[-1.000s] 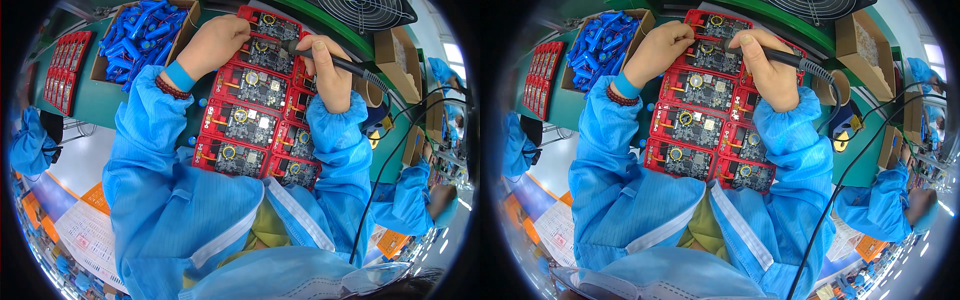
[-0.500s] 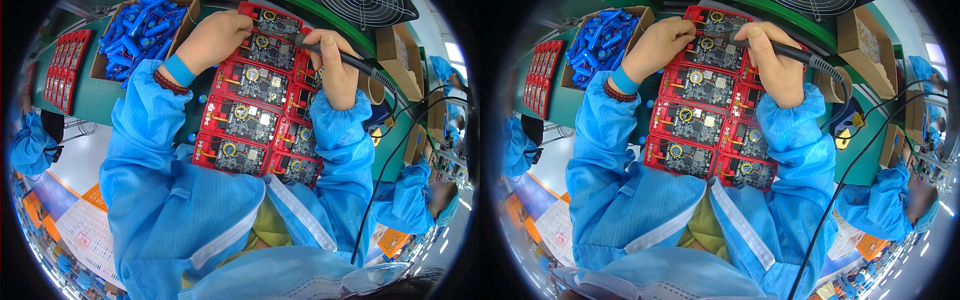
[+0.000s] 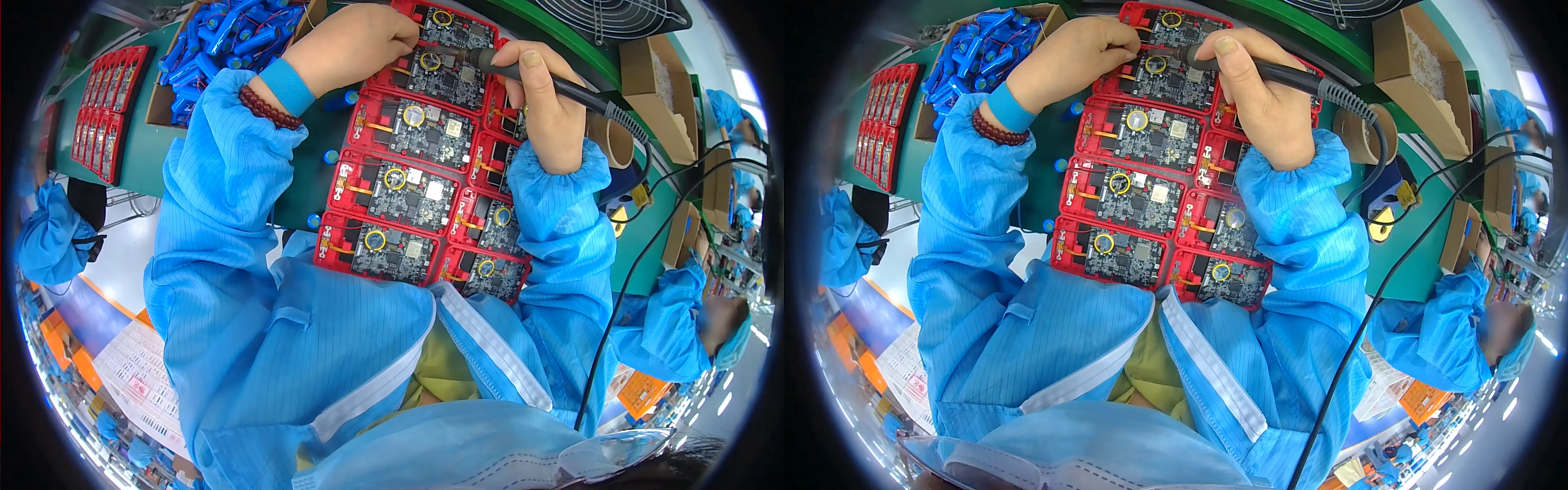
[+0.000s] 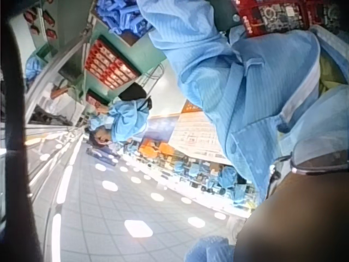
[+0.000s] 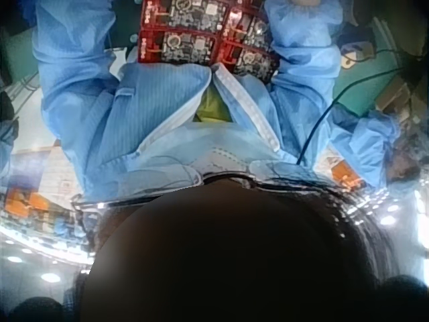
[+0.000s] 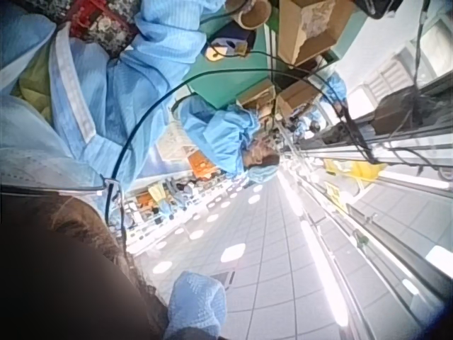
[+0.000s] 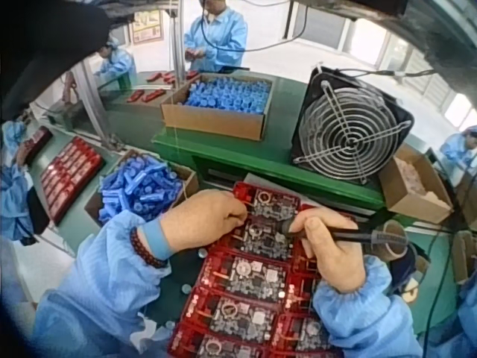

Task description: The person solders electronic components onto printed circuit boards with a soldering iron, then assembles the boards into circuit frames.

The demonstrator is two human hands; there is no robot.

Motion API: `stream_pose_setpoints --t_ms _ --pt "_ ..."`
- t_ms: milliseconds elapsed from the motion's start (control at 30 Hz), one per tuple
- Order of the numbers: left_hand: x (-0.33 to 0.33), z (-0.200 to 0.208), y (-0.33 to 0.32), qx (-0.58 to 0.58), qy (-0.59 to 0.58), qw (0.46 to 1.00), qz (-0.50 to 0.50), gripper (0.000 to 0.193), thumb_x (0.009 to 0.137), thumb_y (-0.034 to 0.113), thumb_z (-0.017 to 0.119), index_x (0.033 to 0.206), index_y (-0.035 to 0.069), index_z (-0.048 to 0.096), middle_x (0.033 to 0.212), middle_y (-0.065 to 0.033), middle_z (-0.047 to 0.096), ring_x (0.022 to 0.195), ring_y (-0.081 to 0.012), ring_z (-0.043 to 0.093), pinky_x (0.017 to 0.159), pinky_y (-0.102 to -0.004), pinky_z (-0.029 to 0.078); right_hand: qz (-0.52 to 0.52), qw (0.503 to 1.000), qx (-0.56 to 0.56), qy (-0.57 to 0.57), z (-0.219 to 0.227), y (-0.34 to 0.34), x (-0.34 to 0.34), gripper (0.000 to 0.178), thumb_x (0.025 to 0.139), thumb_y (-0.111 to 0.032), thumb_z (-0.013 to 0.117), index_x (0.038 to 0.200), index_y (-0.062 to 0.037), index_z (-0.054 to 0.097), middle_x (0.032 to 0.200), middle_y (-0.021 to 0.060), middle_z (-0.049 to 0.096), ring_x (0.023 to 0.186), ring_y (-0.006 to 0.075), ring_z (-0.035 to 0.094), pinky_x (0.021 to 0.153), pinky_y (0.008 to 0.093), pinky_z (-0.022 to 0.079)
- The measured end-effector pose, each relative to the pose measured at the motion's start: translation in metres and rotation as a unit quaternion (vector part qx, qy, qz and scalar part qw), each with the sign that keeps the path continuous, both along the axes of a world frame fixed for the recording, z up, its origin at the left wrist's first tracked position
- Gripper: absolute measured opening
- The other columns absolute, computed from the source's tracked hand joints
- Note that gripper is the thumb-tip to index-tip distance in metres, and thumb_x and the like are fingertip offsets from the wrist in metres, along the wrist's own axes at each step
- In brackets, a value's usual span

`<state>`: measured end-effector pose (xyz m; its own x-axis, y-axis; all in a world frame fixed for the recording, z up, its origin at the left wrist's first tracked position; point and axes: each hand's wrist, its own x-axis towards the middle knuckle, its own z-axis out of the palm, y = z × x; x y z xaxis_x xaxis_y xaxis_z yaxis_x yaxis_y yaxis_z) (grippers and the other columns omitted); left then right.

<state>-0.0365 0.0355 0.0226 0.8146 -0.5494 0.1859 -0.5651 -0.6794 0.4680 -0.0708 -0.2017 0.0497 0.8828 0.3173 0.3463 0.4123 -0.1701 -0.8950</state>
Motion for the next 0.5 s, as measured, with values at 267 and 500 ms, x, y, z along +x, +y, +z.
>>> stream_pose_setpoints --t_ms 267,500 --pt "-0.0008 -0.0020 -0.0009 -0.004 0.005 1.000 0.012 0.013 0.087 0.014 0.055 0.086 0.002 0.061 0.080 -0.0140 0.061 0.074 -0.0283 0.060 0.068 -0.0359 0.049 0.005 1.000 -0.014 0.005 0.0005 -0.0001 -0.0019 0.034 0.095 -0.034 0.050 0.090 -0.0029 0.064 0.059 -0.0025 0.046 0.055 0.0046 0.040 0.050 0.0214 0.033" --pt "-0.0008 -0.0032 -0.0008 0.002 0.004 1.000 0.013 0.014 0.087 0.015 0.054 0.084 0.002 0.060 0.078 -0.0146 0.060 0.073 -0.0286 0.059 0.066 -0.0360 0.048 -0.003 0.999 0.030 -0.014 0.0016 -0.0029 -0.0052 0.033 0.096 -0.030 0.049 0.091 -0.0017 0.064 0.059 -0.0029 0.046 0.055 0.0043 0.040 0.049 0.0215 0.031"
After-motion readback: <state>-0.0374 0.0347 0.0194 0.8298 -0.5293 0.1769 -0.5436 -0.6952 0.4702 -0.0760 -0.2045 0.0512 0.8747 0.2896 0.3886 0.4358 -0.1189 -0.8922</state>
